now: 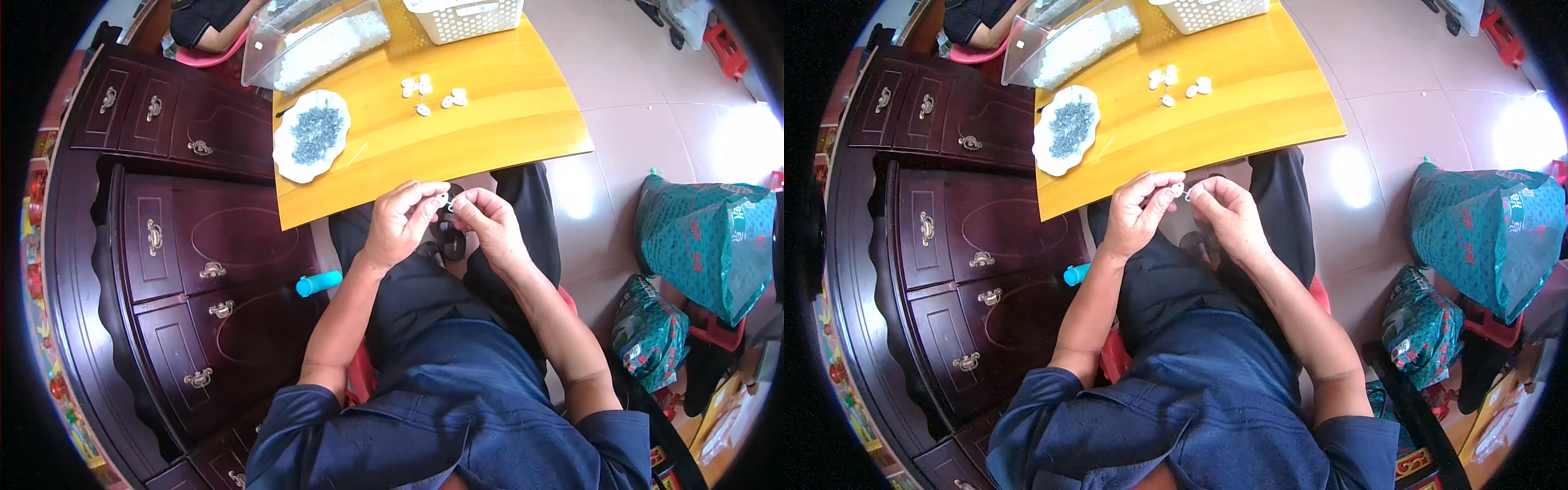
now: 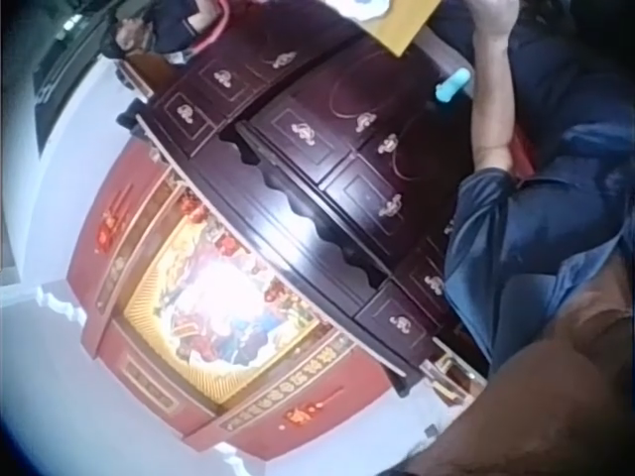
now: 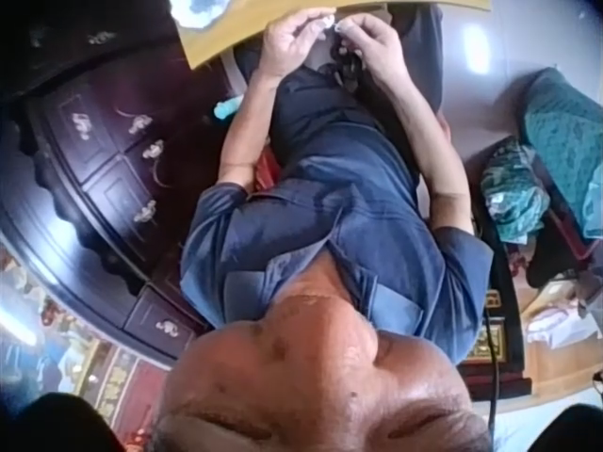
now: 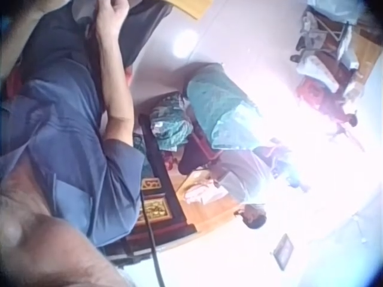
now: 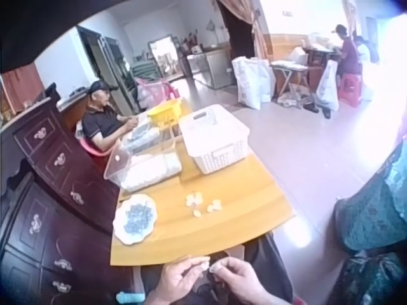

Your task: Assembling small white plastic components with blue inserts by hand on a yellow table.

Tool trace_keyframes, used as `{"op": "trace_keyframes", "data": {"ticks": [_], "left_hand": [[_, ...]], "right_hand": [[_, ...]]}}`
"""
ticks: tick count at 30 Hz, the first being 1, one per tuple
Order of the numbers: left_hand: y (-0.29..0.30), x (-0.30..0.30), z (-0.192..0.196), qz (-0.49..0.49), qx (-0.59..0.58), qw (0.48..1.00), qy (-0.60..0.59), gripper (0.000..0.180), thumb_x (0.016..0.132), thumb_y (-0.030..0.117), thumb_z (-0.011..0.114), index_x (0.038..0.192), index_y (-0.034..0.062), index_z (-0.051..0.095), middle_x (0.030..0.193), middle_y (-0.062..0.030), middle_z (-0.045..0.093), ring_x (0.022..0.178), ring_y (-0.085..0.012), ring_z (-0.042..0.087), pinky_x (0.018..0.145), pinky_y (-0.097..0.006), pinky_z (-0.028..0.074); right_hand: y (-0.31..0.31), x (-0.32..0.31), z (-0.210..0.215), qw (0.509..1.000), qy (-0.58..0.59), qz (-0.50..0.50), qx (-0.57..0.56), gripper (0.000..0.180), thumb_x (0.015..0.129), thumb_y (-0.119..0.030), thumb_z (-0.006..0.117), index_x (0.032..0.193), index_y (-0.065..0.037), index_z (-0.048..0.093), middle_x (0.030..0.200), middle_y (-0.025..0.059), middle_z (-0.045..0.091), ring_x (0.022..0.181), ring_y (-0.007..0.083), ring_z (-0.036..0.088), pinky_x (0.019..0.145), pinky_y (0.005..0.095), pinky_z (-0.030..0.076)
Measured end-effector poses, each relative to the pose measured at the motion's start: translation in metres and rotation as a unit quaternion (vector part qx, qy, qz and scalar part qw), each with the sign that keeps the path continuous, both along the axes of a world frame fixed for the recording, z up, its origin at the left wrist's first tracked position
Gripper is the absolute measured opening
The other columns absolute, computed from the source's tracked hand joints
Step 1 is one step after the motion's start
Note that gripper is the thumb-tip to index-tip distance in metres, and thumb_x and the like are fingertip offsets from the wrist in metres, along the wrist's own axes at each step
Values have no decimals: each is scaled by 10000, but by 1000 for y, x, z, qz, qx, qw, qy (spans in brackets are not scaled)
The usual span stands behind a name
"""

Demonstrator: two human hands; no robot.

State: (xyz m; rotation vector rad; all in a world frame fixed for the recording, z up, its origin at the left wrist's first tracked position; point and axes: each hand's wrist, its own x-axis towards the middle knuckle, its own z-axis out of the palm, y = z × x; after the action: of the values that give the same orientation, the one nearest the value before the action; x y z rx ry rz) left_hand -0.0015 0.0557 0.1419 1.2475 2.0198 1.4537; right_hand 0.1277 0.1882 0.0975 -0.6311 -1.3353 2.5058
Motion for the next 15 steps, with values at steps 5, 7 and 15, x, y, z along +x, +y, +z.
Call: {"op": "trace_keyframes", "data": {"ticks": [5, 7, 15], "left_hand": [[3, 2, -2, 17, 16, 999, -25, 167, 928, -20, 636, 1079, -29, 709, 890, -110, 698, 766, -181, 668, 705, -283, 530], [2, 2, -1, 18, 14, 999, -25, 167, 929, -19, 637, 1079, -31, 709, 887, -110, 697, 765, -180, 668, 702, -282, 529], [2, 0, 2, 3, 1, 1000, -10, 165, 935, -7, 632, 1077, -35, 712, 873, -114, 693, 754, -184, 663, 684, -281, 520]], "right_hand": [[0, 0, -2, 1000, 8, 1, -11, 144, 1013, -191, 637, 1014, -49, 661, 877, 8, 674, 787, 79, 618, 749, 239, 503], [0, 0, 0, 1000, 2, 1, -7, 143, 1014, -190, 635, 1015, -49, 662, 870, 15, 680, 781, 81, 624, 745, 240, 505], [0, 1, 1, 1000, -5, 15, -14, 148, 1009, -192, 643, 1015, -46, 669, 858, 26, 701, 756, 78, 630, 731, 233, 506]]}}
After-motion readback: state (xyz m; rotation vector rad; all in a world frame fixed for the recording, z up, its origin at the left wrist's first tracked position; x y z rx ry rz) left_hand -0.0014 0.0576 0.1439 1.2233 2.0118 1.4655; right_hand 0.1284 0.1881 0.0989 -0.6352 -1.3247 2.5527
